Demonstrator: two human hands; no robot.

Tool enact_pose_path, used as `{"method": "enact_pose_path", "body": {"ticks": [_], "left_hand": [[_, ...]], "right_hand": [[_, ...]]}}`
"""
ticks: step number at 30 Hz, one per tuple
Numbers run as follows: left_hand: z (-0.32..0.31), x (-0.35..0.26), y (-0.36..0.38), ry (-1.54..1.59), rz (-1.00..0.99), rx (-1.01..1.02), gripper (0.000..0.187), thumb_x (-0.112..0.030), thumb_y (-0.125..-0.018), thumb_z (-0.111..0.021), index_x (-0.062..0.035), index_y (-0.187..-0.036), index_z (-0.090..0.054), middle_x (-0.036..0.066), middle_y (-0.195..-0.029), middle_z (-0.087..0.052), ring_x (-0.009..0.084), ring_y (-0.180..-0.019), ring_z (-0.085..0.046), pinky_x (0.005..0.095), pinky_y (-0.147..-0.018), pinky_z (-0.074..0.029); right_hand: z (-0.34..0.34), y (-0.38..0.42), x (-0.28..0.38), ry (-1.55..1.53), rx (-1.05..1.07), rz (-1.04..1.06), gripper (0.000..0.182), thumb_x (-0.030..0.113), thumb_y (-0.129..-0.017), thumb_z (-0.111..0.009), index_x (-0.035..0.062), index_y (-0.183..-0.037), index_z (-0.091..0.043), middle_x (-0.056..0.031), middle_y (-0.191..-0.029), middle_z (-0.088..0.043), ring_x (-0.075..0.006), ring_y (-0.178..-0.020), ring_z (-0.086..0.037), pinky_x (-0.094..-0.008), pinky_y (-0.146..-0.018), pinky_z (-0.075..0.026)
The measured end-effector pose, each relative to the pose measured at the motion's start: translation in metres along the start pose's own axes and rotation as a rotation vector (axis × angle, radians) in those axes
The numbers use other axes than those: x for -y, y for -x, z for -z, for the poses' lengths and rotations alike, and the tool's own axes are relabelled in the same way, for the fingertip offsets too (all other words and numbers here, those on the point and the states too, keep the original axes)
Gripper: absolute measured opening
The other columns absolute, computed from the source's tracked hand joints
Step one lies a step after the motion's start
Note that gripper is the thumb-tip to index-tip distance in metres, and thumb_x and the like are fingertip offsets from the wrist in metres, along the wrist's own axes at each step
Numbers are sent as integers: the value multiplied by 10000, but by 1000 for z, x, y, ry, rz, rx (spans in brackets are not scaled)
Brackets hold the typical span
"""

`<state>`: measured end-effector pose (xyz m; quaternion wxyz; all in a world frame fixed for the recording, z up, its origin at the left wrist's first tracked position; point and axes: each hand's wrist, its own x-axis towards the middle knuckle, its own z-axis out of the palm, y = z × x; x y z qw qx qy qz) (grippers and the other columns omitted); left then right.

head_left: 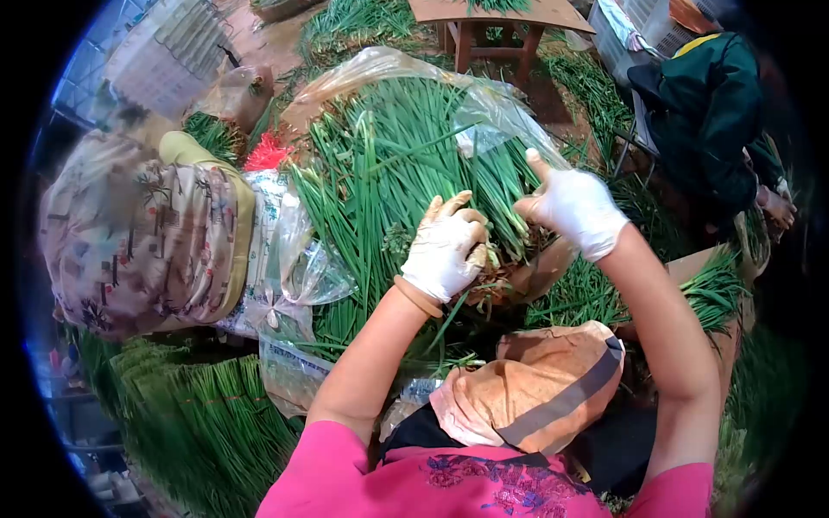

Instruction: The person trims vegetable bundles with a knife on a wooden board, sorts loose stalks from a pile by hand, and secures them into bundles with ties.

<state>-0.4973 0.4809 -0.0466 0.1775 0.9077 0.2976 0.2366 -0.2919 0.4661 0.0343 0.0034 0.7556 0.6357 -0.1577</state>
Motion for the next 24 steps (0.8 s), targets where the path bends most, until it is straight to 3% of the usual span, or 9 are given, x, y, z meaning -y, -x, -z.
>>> {"method": "enact_pose_path", "body": {"ticks": [2, 5, 8, 12, 18, 20, 22, 24], "left_hand": [[2, 1, 9, 7, 13, -25, 71, -154, -736, -575, -116, -796, -582, 30, -1014, -590, 303, -1224, -436, 522, -1038, -267], [1, 11, 31, 53, 14, -71, 42, -126, -718, -563, -111, -757, -571, 22, -1009, -600, 294, -1216, -456, 511, -1049, -256], [4, 14, 42, 70, 42, -77, 38, -116, -710, -565, -111, -747, -565, 22, -1009, -605, 291, -1218, -457, 506, -1056, -252], [-1, 11, 37, 66, 58, -105, 43, -113, -699, -570, -112, -741, -562, 20, -1008, -608, 296, -1220, -456, 510, -1058, -248], [-1, 16, 62, 90, 99, -149, 42, -97, -680, -580, -111, -707, -551, 15, -986, -610, 305, -1218, -459, 532, -1055, -244], [1, 16, 64, 77, 106, -131, 43, -92, -681, -576, -111, -703, -545, 18, -989, -608, 305, -1221, -457, 533, -1057, -241], [0, 12, 59, 15, 98, -148, 33, -105, -691, -567, -116, -709, -542, 28, -984, -603, 295, -1210, -466, 521, -1049, -256], [-4, 9, 54, -1, 97, -172, 38, -99, -691, -567, -118, -713, -542, 29, -971, -601, 291, -1203, -472, 514, -1046, -261]], "right_hand": [[-19, 7, 20, 121, 152, 12, 1033, 475, -665, -680, -1, -1434, -180, -233, -933, -643, -344, -841, -643, -373, -779, -505], [-40, -6, 10, 219, 312, -118, 1025, 307, -741, -647, -23, -1438, 29, -200, -1012, -646, -306, -878, -651, -365, -807, -498], [-41, -14, 5, 170, 315, -180, 1032, 302, -740, -643, -5, -1441, 49, -197, -1038, -641, -304, -908, -644, -369, -826, -494], [-56, -9, 26, 85, 206, -156, 1226, 402, -636, -746, 32, -1441, 102, -205, -1117, -604, -309, -935, -639, -372, -844, -497], [-98, -5, 15, 6, -128, -279, 1041, 124, -705, -653, 96, -1464, 60, -176, -970, -552, -320, -764, -637, -390, -678, -528], [-108, -4, 18, -13, -168, -287, 1064, 164, -698, -680, 88, -1463, 54, -179, -962, -548, -321, -751, -636, -394, -660, -528], [-106, 5, 20, -79, -126, -242, 1164, 235, -649, -749, 146, -1467, 74, -182, -978, -556, -341, -767, -632, -404, -700, -525], [-117, 9, 10, 6, -116, -234, 1182, 241, -642, -758, 123, -1462, 85, -183, -986, -567, -315, -778, -641, -390, -693, -527]]}}
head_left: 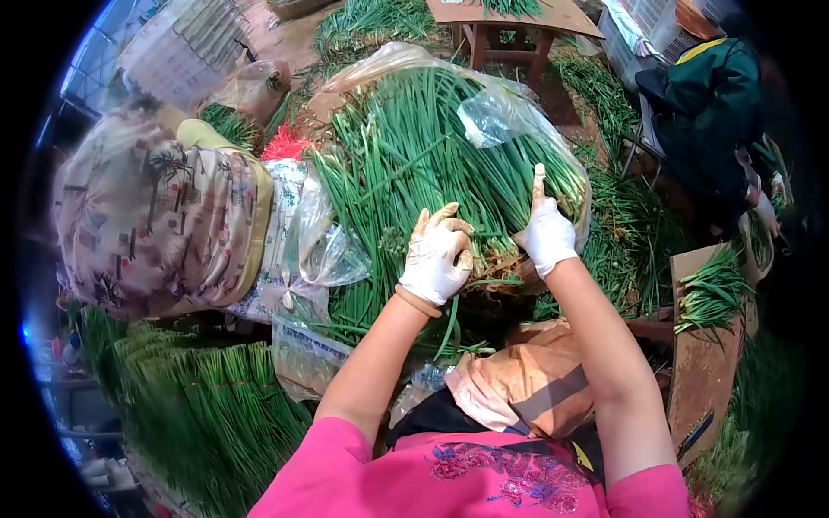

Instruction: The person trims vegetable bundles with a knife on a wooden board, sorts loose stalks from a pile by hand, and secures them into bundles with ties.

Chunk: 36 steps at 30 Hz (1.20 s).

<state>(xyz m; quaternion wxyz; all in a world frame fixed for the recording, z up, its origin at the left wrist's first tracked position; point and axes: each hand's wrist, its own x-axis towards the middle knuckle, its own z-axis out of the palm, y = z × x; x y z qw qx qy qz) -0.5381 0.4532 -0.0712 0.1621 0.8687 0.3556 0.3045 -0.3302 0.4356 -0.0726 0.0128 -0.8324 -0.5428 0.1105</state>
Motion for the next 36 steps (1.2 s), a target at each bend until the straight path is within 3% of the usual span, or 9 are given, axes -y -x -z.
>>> {"method": "enact_pose_path", "body": {"ticks": [10, 18, 22, 25, 28, 30, 31, 34, 36], "left_hand": [[-10, -7, -2, -24, 41, 52, 25, -110, -707, -565, -128, -717, -551, 0, -1005, -602, 288, -1245, -434, 511, -1069, -198], [-7, -4, 4, -33, 51, 39, 21, -119, -707, -572, -124, -725, -565, 0, -1020, -607, 292, -1253, -428, 526, -1063, -204], [10, -9, -1, -58, 53, 133, 64, -156, -724, -600, -125, -780, -603, 8, -1067, -611, 316, -1254, -420, 548, -1055, -215], [49, -53, -16, -131, -9, 127, 154, -200, -729, -642, -114, -857, -642, 50, -1150, -595, 341, -1228, -434, 518, -1049, -265], [45, -89, -13, 708, 52, 229, 386, -203, -814, -633, -40, -1160, -580, 143, -1310, -494, 320, -1193, -470, 361, -980, -392], [-7, -104, -2, 1600, 553, 230, 631, -228, -865, -612, -58, -1401, -325, 143, -1396, -400, 294, -1202, -463, 368, -989, -379], [-21, -106, 3, 1784, 687, 156, 771, -272, -882, -607, -83, -1461, -134, 137, -1442, -324, 276, -1226, -442, 390, -1002, -367], [-67, -109, 8, 2138, 712, 115, 709, -394, -865, -608, -109, -1413, -259, 111, -1411, -361, 286, -1270, -390, 456, -1022, -347], [-54, -131, 10, 2105, 796, 160, 659, -420, -861, -612, -173, -1392, -311, 30, -1332, -444, 218, -1189, -469, 436, -928, -440]], "right_hand": [[-8, -6, -7, -22, 8, -49, 1132, 171, -688, -700, 104, -1451, 133, -182, -922, -605, -299, -770, -646, -374, -697, -530], [36, -36, -17, -312, 263, -138, 997, 189, -618, -624, 110, -1471, -113, -219, -863, -644, -327, -753, -631, -367, -703, -513], [35, -59, -46, -717, 289, 45, 784, 194, -591, -683, -146, -1239, -402, -147, -846, -652, -208, -781, -609, -283, -861, -453], [67, -53, -64, -689, 484, 299, 207, 145, -667, -648, -44, -749, -629, -65, -699, -653, -133, -734, -598, -270, -816, -464], [102, -29, -72, -718, 544, 139, 161, 112, -682, -615, -19, -753, -675, -88, -722, -661, -115, -676, -590, -271, -625, -483], [114, -15, -86, -749, 596, 146, 243, 111, -645, -662, -16, -852, -657, -75, -702, -640, -122, -616, -573, -279, -566, -476], [117, 0, -90, -742, 528, 149, 299, 102, -626, -678, 0, -905, -639, -73, -695, -627, -134, -599, -569, -282, -557, -477], [150, 82, -77, -770, 592, -23, 426, 146, -643, -682, 32, -1041, -583, -109, -681, -628, -194, -495, -579, -317, -470, -483], [123, 123, -69, -222, 337, 59, 711, 276, -694, -683, 5, -1276, -378, -178, -749, -639, -289, -615, -626, -372, -546, -511]]}}
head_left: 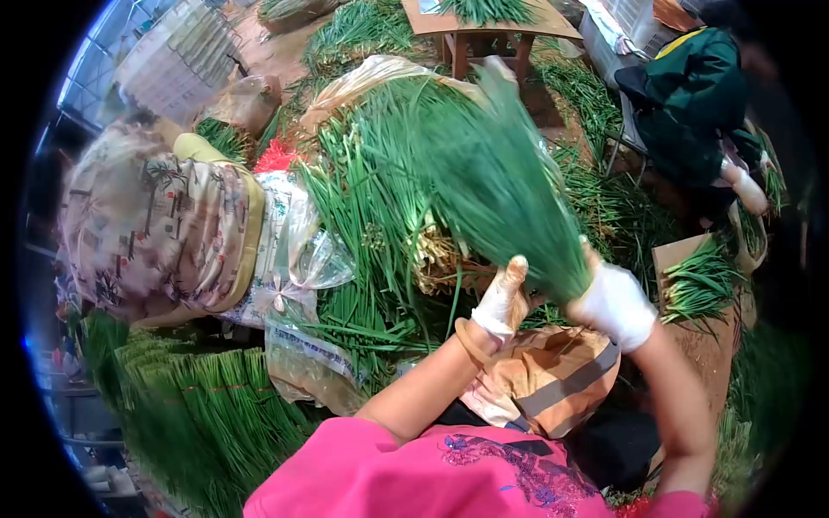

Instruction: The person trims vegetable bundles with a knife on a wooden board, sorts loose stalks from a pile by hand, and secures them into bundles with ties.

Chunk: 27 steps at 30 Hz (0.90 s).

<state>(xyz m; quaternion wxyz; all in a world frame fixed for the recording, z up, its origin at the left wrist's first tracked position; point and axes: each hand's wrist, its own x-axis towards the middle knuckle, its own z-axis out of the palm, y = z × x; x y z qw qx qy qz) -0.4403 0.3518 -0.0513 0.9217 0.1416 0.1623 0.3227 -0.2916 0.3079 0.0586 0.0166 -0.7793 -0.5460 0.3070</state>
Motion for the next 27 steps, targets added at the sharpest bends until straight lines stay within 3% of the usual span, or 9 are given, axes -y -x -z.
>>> {"method": "enact_pose_path", "body": {"ticks": [3, 7, 11, 17, 20, 21, 23, 25, 27], "left_hand": [[8, 20, 21, -34, -15, -91, 575, -379, -869, -609, -91, -1333, -430, 81, -1278, -524, 224, -1109, -553, 393, -911, -490], [41, 10, 49, 73, 90, -240, 287, -197, -881, -559, -56, -1131, -574, 118, -1097, -630, 261, -953, -620, 410, -868, -506], [65, 2, 54, 199, 189, -230, 370, -245, -830, -600, -9, -1114, -579, 140, -1051, -643, 275, -894, -631, 419, -856, -509], [70, -13, 65, 255, 174, 137, 469, -342, -814, -646, -49, -1171, -563, 136, -1129, -607, 258, -978, -602, 418, -852, -511], [45, -20, 75, 311, 191, 188, 668, -353, -769, -681, -11, -1295, -453, 195, -1234, -536, 345, -1070, -559, 490, -907, -470], [63, -18, 74, 664, 291, 28, 680, -360, -774, -673, -19, -1313, -436, 194, -1270, -508, 347, -1103, -536, 494, -923, -455], [84, -18, 77, 682, 309, 0, 671, -375, -791, -656, -21, -1316, -434, 187, -1280, -503, 338, -1117, -529, 484, -936, -447], [105, -18, 81, 612, 345, 30, 663, -390, -807, -638, -24, -1320, -432, 180, -1291, -497, 328, -1132, -523, 474, -948, -439], [108, -27, 92, 132, 271, 267, 639, -396, -827, -622, -1, -1298, -447, 166, -1255, -532, 314, -1102, -549, 465, -946, -444]], "right_hand": [[-53, 36, 18, 293, -116, 69, 969, 255, -732, -660, -51, -1429, -61, -187, -725, -630, -315, -577, -624, -395, -501, -497], [-121, 48, 34, 222, -244, 214, 780, 152, -691, -607, -170, -1315, -267, -127, -647, -598, -254, -520, -606, -353, -458, -484], [-146, 54, 55, 222, -184, 179, 487, 220, -673, -679, -108, -1000, -530, -159, -665, -613, -274, -581, -634, -371, -507, -507], [-75, 107, 53, -9, -2, 382, 895, 385, -754, -678, -58, -1394, -237, -178, -794, -627, -321, -706, -638, -392, -621, -513], [-46, 109, 11, -237, -228, 338, 704, 346, -753, -683, 79, -1349, -421, -209, -970, -604, -346, -832, -616, -380, -731, -503], [-42, 102, -5, -285, -481, 341, 624, 324, -739, -696, 64, -1274, -511, -204, -1069, -595, -344, -921, -614, -357, -770, -503], [-55, 68, -49, -371, -496, 190, 437, 351, -817, -618, 57, -1140, -613, -171, -1159, -592, -321, -1001, -599, -353, -828, -491], [-87, 31, -78, -552, -251, 147, 422, 403, -867, -552, 34, -1046, -652, -158, -1107, -622, -302, -976, -610, -325, -856, -472], [-104, 4, -80, -904, 41, 38, 601, 542, -867, -510, 66, -1234, -537, -120, -1237, -562, -274, -1099, -552, -394, -913, -437]]}}
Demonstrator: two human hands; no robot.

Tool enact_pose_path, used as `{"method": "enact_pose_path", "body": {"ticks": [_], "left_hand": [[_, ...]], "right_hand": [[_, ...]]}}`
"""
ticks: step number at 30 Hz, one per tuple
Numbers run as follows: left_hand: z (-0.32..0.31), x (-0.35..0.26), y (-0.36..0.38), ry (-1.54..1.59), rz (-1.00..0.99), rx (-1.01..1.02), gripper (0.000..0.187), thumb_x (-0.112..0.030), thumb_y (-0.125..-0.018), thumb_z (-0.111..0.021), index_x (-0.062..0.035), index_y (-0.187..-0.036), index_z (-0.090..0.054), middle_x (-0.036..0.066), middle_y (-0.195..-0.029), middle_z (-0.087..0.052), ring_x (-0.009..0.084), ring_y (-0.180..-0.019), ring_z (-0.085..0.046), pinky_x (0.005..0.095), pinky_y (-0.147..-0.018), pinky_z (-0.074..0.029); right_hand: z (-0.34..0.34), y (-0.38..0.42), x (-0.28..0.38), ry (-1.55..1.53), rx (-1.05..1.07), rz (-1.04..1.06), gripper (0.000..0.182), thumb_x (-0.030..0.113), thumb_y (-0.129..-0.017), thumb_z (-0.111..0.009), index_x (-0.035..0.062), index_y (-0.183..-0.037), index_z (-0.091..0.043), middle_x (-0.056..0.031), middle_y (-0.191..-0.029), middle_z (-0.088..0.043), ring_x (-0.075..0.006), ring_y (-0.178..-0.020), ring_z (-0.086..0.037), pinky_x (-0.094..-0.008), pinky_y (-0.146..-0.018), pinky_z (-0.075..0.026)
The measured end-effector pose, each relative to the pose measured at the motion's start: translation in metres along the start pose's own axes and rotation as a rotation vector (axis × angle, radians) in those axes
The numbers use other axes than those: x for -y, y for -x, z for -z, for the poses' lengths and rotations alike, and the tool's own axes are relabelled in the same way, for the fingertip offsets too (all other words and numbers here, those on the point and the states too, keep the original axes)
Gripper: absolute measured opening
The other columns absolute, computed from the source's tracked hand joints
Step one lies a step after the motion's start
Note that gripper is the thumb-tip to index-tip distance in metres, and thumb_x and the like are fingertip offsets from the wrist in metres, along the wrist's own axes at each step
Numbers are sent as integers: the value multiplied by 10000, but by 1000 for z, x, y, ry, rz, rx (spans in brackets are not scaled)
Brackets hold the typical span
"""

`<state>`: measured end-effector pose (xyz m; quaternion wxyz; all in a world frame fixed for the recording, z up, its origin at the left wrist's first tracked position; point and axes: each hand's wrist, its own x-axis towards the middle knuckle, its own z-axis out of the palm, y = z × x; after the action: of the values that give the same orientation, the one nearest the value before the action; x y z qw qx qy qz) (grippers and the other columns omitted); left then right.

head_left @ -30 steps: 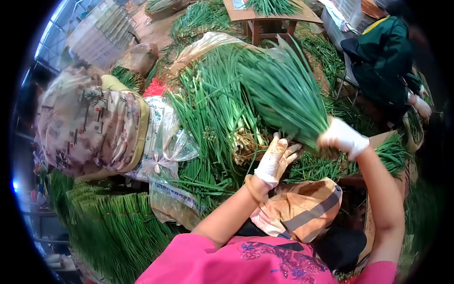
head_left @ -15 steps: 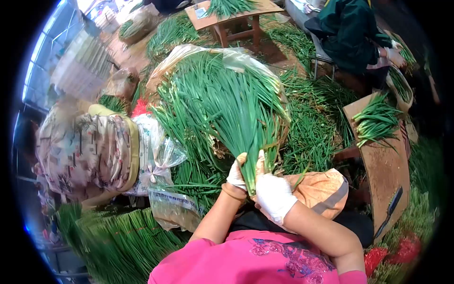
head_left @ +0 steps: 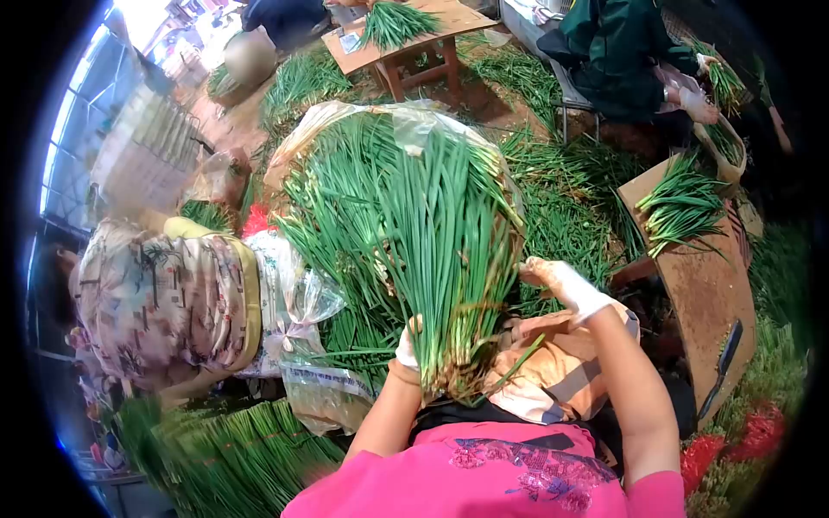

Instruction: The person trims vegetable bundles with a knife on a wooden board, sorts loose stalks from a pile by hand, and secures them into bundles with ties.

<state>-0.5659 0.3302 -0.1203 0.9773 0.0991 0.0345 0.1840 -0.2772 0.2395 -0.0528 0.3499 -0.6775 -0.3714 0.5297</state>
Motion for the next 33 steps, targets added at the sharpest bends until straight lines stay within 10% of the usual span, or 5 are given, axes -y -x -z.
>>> {"method": "enact_pose_path", "body": {"ticks": [5, 7, 11, 24, 33], "left_hand": [[15, 0, 50, -183, 113, -100, 690, -359, -793, -689, 6, -1316, -426, 159, -1296, -499, 269, -1165, -512, 411, -980, -422], [-54, -3, 40, -335, 97, -207, 786, -304, -711, -762, 8, -1331, -393, 139, -1286, -507, 253, -1163, -510, 384, -986, -411], [-95, -13, 24, -594, 237, -177, 786, -232, -642, -780, 18, -1301, -430, 133, -1262, -529, 243, -1156, -512, 362, -1005, -378], [-194, 14, -108, -1044, 711, 252, 819, -226, -624, -814, 0, -1313, -433, 86, -1242, -546, 186, -1114, -518, 348, -986, -385], [-305, 173, -259, -1076, 309, 784, 917, -432, -742, -720, 2, -1410, -266, 114, -1366, -423, 198, -1237, -410, 346, -1044, -302]], "right_hand": [[-60, -6, 31, -819, 113, -146, 961, 673, -737, -597, 66, -1415, -290, -135, -1450, -297, -305, -1336, -275, -445, -1077, -268], [-64, -12, 33, -996, 8, -301, 794, 678, -680, -650, 116, -1230, -533, -90, -1108, -628, -286, -941, -610, -512, -803, -487], [-51, -20, 12, -1290, 84, -24, 517, 447, -757, -728, 121, -1129, -579, 1, -1013, -614, -161, -919, -594, -349, -780, -515], [86, 148, 91, -1026, -524, 496, 425, 324, -751, -736, 45, -1050, -620, -55, -988, -651, -184, -912, -612, -351, -816, -500], [216, 295, 121, -594, -1085, 737, 196, 131, -773, -679, -3, -916, -677, -84, -853, -677, -146, -725, -643, -280, -661, -532]]}}
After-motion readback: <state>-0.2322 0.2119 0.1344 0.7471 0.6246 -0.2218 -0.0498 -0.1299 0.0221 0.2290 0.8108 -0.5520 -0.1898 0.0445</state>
